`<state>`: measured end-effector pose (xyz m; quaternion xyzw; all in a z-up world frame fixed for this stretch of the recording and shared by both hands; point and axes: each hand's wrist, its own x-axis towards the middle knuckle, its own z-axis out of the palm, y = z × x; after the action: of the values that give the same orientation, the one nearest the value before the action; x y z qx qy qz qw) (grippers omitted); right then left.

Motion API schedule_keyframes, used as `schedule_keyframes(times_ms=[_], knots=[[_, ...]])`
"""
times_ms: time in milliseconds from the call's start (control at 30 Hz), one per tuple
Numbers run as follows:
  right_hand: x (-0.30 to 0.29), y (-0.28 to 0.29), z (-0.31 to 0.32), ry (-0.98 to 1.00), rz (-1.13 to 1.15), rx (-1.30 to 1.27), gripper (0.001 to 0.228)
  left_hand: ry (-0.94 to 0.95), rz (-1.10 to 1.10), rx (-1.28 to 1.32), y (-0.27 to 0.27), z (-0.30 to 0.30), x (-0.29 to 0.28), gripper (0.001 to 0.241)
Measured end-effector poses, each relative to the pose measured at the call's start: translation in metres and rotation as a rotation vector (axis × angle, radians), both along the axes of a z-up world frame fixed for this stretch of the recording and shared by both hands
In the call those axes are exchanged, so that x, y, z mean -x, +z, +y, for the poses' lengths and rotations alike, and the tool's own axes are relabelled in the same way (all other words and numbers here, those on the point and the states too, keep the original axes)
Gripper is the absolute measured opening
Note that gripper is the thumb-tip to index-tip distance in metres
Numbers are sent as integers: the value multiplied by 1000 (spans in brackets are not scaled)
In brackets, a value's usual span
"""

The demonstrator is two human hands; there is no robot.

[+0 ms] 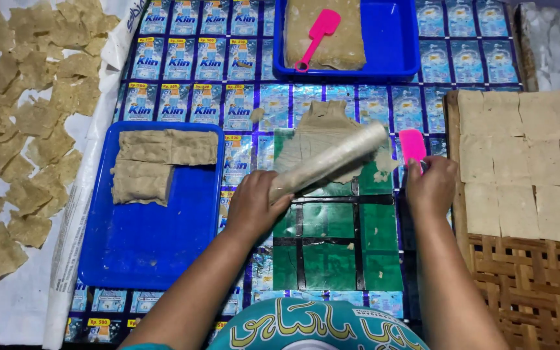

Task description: Cutting and rolling thin sheets of dough using a rolling pin and a scraper tool.

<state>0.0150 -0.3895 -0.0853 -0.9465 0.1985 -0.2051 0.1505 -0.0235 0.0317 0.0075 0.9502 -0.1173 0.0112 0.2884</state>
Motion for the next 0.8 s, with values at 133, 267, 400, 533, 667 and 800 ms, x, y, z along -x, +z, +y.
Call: schedule_keyframes(times_ms=[133, 267, 400, 533, 667, 800], knots=[[-9, -17, -27, -78, 212, 31, 38, 247, 122, 288, 15, -6, 22, 55], [-6, 20, -4, -36, 280, -67, 28, 389, -74, 391, 4, -12, 24, 70], [25, 103, 64, 93, 422, -140, 29, 435, -134, 362, -2, -15, 20, 79], [68, 118, 114, 180, 546, -58, 31, 366, -174, 394, 5, -18, 26, 77], [97, 134, 145, 198, 740, -124, 48, 326, -235, 370, -7, -18, 30, 69], [101, 130, 154, 171, 813, -94, 52, 292, -272, 332, -11, -17, 29, 63]])
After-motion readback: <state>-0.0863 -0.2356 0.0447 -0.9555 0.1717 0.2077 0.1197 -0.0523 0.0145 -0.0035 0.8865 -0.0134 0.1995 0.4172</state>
